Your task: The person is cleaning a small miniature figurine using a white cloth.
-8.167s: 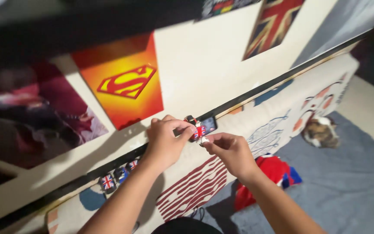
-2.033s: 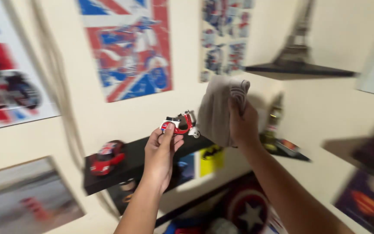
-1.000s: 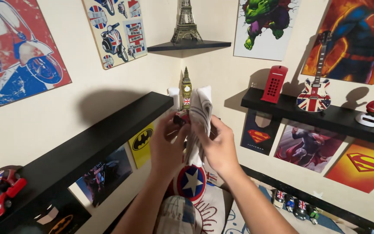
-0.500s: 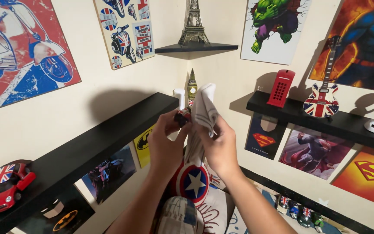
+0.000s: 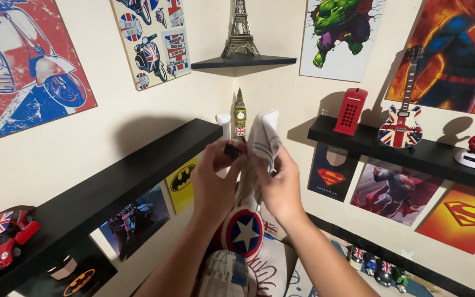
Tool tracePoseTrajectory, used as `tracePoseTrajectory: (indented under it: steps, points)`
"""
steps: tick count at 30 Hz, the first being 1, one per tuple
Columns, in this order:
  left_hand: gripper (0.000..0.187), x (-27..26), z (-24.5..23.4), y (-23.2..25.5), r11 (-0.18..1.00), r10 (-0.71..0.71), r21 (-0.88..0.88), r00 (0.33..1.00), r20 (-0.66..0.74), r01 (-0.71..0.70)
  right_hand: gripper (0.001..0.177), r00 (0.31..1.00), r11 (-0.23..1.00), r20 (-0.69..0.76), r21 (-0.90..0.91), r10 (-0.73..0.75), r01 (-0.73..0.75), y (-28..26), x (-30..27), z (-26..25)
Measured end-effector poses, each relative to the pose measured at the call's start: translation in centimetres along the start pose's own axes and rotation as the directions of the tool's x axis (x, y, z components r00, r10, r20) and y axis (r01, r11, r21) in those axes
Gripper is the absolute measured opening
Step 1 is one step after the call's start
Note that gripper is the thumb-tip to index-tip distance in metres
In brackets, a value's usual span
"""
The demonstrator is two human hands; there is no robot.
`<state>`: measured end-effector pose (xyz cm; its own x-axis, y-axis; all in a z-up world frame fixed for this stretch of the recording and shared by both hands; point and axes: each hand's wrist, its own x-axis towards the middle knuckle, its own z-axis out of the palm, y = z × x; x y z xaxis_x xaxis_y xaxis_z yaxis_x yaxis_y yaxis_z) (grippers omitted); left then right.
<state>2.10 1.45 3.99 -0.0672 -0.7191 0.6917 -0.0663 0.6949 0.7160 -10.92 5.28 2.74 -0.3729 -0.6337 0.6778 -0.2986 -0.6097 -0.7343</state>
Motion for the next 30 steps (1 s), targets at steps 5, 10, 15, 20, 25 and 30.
tracePoseTrajectory:
  steps: [5, 10, 15, 20, 25, 30]
  points:
    - [0.035, 0.2, 0.1, 0.6, 0.997, -0.013, -0.072, 1.0, -0.02, 0.012, 0.042, 0.999, 0.999, 0.035, -0.013, -0.034, 0.035, 0.3, 0.1, -0.1]
    - [0.039, -0.3, 0.3, 0.0, 1.0, -0.005, 0.01, 1.0, 0.008, 0.005, 0.035, 0.991, 0.994, -0.072, 0.006, 0.111, -0.11, -0.8, -0.1, 0.4]
    - [0.039, 0.3, -0.1, -0.2, 0.996, -0.023, -0.082, 0.999, -0.032, 0.02, 0.027, 0.994, 0.982, -0.055, -0.158, 0.1, -0.107, -0.7, -1.3, 0.8]
    - [0.039, -0.4, -0.4, 0.3, 0.998, -0.041, -0.042, 0.999, 0.007, 0.041, 0.025, 0.98, 0.973, -0.061, -0.126, 0.188, -0.194, -1.4, -0.2, 0.7]
    - [0.038, 0.0, -0.5, -0.5, 1.0, -0.028, -0.011, 0.998, -0.064, 0.028, 0.024, 0.989, 0.991, -0.06, 0.016, 0.133, -0.132, -0.7, -1.1, 1.4]
    - [0.039, -0.6, -0.9, 0.8, 0.997, -0.075, -0.024, 0.995, -0.065, 0.073, 0.027, 0.981, 0.98, 0.011, 0.035, 0.195, -0.195, -1.8, 0.6, 1.2]
